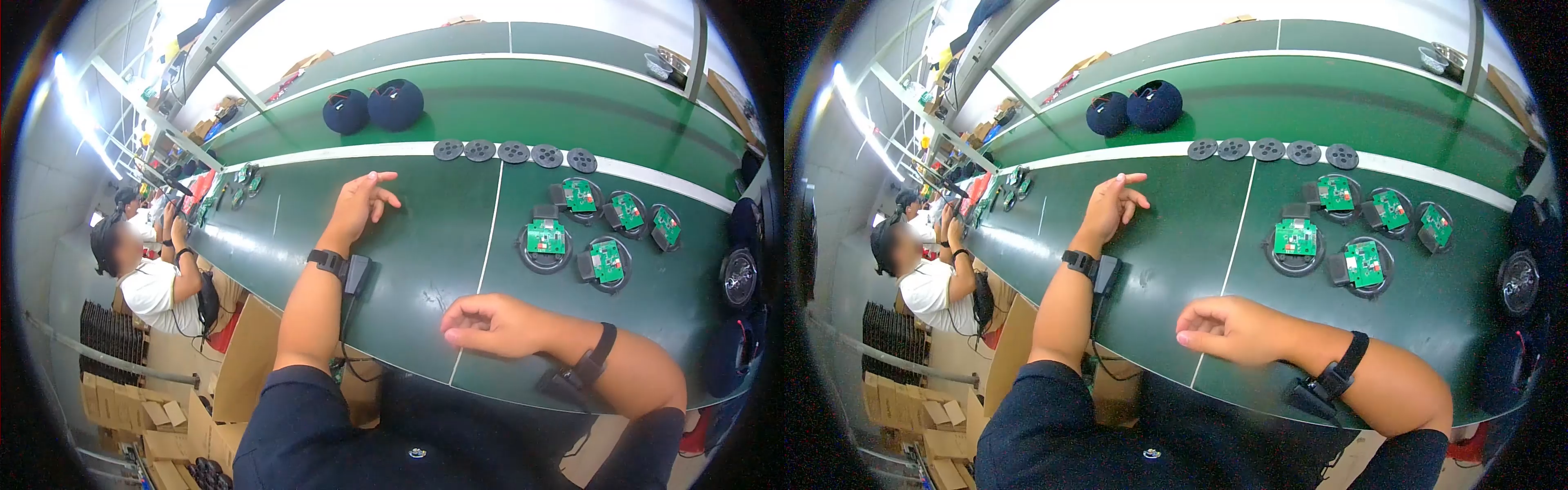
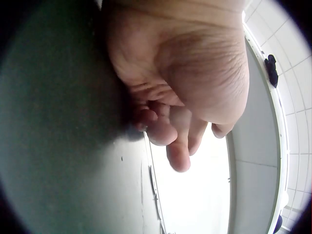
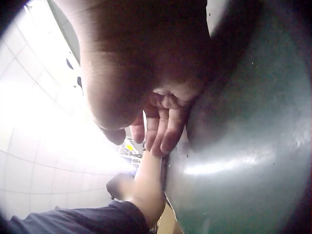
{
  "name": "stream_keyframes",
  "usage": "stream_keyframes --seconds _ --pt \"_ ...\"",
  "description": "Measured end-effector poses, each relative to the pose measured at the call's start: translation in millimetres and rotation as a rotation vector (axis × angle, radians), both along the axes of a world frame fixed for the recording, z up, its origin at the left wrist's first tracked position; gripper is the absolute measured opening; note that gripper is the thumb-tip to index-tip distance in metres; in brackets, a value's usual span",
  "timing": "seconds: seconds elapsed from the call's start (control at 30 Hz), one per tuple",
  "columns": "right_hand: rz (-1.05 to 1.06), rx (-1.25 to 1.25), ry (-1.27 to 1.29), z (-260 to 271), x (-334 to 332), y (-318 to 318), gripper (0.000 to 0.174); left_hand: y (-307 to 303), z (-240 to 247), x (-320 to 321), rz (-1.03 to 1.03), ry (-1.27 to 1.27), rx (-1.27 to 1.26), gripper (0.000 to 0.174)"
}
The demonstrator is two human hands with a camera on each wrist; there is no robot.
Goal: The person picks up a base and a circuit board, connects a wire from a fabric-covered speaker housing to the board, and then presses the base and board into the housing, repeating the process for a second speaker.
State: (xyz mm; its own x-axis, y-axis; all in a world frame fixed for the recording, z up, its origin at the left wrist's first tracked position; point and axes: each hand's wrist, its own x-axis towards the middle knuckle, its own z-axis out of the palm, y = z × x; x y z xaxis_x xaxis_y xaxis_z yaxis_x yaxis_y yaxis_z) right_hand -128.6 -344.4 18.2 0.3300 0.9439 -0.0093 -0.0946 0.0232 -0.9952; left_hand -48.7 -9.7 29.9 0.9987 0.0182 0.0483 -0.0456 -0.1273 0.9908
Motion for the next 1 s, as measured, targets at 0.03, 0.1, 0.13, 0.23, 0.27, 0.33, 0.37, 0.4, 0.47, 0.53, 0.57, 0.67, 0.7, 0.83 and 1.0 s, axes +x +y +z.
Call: stream_keyframes --seconds 0.03,0.1,0.13,0.23,0.27,0.33,0.37,0.4,0.47,0.53,0.57,0.67,0.7,0.83,1.0 --pt "0.002 0.004 0.002 -1.0 0.2 0.5 0.026 0.5 -1.6 0.2 0.001 0.003 0.002 0.046" --pt "-0.002 0.016 0.01 -0.9 -0.2 1.4 0.025 1.1 -2.7 1.7 0.006 -0.019 0.029 0.045" --pt "-0.005 0.012 0.015 1.7 -0.4 0.6 0.025 2.0 -2.1 2.3 0.001 -0.017 0.032 0.045" --pt "-0.013 -0.016 0.024 6.0 -0.6 -1.9 0.024 1.9 -4.2 3.6 -0.021 -0.024 0.015 0.044" --pt "-0.012 -0.031 0.031 6.7 -0.1 -2.6 0.023 2.8 -4.5 3.7 -0.023 -0.015 0.009 0.043" --pt "-0.007 -0.028 0.033 5.5 0.4 -2.4 0.023 2.8 -5.0 3.9 -0.019 -0.009 -0.001 0.042" --pt "-0.003 -0.016 0.041 5.0 0.5 -1.5 0.023 3.0 -5.0 4.1 -0.027 -0.014 0.011 0.042" --pt "0.002 -0.019 0.042 5.0 0.1 -1.0 0.023 3.7 -5.5 3.6 -0.035 -0.017 0.024 0.042" --pt "-0.005 -0.005 0.054 5.2 -0.8 -1.3 0.023 5.3 -7.5 3.8 -0.036 -0.023 0.031 0.041" --pt "-0.009 -0.011 0.03 4.9 -0.2 -1.7 0.023 3.7 -6.7 5.3 -0.046 -0.035 0.041 0.04" --pt "-0.013 -0.016 0.005 4.6 0.3 -2.1 0.024 2.5 -5.8 4.9 -0.031 -0.034 0.067 0.04" --pt "-0.01 -0.002 -0.002 0.7 0.1 -1.3 0.024 0.2 -3.2 4.1 -0.018 -0.027 0.097 0.037" --pt "-0.015 0.003 -0.001 0.3 -0.4 -1.4 0.024 -0.1 -3.2 3.7 -0.014 -0.02 0.097 0.035" --pt "-0.011 0.021 0.033 1.5 -0.4 0.3 0.024 2.7 -5.1 4.6 -0.044 -0.035 0.089 0.034" --pt "-0.004 0.037 0.026 -1.0 0.1 0.8 0.024 5.2 -8.2 5.0 -0.054 -0.028 0.06 0.034"
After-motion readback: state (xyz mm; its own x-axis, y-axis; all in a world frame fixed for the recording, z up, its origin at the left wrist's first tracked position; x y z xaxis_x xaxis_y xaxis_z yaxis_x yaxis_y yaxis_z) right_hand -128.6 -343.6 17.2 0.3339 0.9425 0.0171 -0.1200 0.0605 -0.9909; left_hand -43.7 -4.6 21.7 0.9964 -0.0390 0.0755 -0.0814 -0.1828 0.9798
